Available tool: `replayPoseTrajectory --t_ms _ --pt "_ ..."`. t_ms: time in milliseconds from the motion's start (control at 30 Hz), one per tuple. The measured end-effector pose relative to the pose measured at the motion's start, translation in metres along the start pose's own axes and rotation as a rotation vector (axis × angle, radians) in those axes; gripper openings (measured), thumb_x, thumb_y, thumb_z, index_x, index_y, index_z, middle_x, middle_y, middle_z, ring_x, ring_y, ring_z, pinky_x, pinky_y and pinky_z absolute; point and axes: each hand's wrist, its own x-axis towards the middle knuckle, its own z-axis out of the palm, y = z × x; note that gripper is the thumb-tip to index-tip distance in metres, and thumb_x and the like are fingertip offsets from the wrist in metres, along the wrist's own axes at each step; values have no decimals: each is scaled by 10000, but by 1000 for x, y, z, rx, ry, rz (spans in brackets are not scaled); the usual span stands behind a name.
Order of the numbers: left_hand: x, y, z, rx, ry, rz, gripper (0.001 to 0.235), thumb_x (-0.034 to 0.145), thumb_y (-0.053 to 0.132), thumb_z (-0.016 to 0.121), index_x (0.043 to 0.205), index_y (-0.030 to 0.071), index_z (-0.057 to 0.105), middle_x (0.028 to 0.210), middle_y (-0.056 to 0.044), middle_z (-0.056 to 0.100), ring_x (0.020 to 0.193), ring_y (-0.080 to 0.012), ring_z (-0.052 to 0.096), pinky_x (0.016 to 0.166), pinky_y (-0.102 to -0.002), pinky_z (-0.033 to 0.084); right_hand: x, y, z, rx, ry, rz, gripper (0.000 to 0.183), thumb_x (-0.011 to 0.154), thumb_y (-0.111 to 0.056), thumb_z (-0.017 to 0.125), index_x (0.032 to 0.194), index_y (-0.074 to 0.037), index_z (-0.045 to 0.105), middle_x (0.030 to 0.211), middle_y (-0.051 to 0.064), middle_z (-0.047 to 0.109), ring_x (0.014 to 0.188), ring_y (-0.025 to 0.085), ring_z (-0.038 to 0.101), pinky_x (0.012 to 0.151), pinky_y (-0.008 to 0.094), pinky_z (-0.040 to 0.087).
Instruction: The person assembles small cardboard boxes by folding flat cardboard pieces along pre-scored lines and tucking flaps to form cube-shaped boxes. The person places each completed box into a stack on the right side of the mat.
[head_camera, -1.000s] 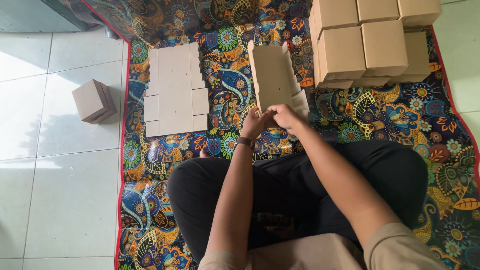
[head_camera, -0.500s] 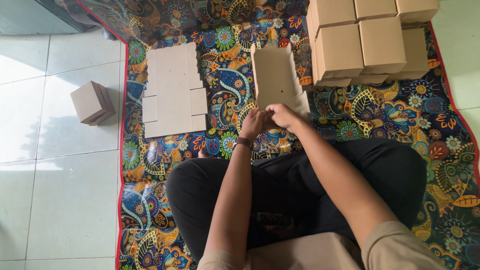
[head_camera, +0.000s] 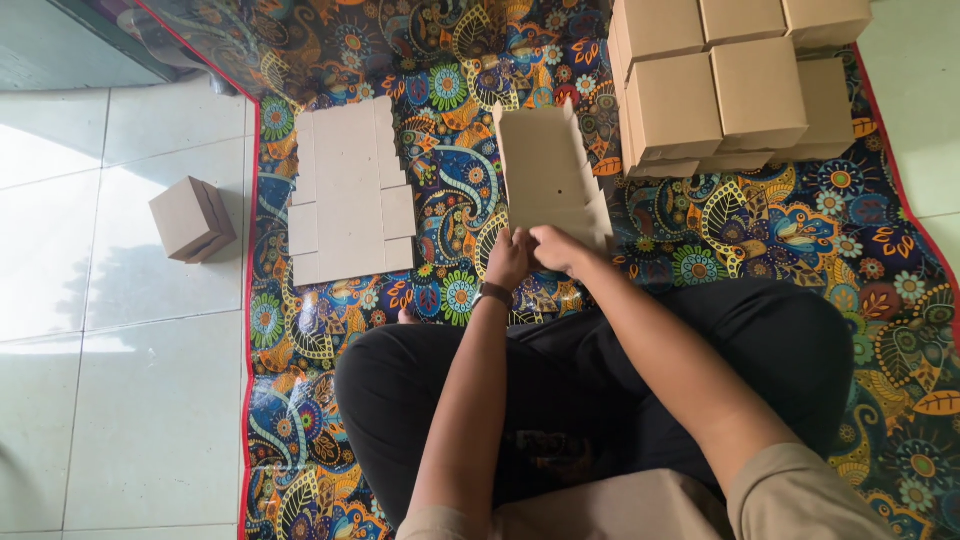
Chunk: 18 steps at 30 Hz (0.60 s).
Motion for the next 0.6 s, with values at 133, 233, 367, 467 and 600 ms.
replayPoseTrajectory --t_ms 133,233,367,467,600 --pt "-27 23 -7 61 -4 -11 435 1024 442 417 1198 75 572 1217 -298 657 1265 -475 552 1100 -570 428 6 7 -1 -51 -49 12 481 842 -12 475 1212 -152 749 1105 103 757 1029 300 697 808 383 557" --pt "-10 6 -1 103 -4 1 424 1039 432 405 1191 79 583 1216 -295 662 1261 -463 568 1099 -569 436 -12 -11 -12 -16 -60 4 464 833 17 432 1126 -117 766 1086 132 762 1084 329 683 876 415 545" --pt "0 -7 8 106 7 -22 464 1023 477 386 1211 97 576 1216 -284 662 1245 -461 582 1098 -554 436 -14 -10 -9 -64 -65 -30 412 854 -3 447 1136 -77 738 1117 184 746 1118 374 672 890 440 548" --pt "-2 0 5 99 35 -27 433 1013 455 407 1227 117 575 1194 -253 679 1237 -432 595 1082 -541 454 -10 -12 -6 -33 -63 -24 406 866 -26 462 1145 -101 747 1096 169 742 1097 341 679 867 429 548" --pt "2 -3 5 -39 5 29 431 1001 372 411 1169 40 627 1192 -311 662 1254 -472 561 1098 -545 429 -32 -33 -15 -32 -94 -3 418 885 -56 443 1178 -103 738 1150 181 736 1148 346 661 923 431 542"
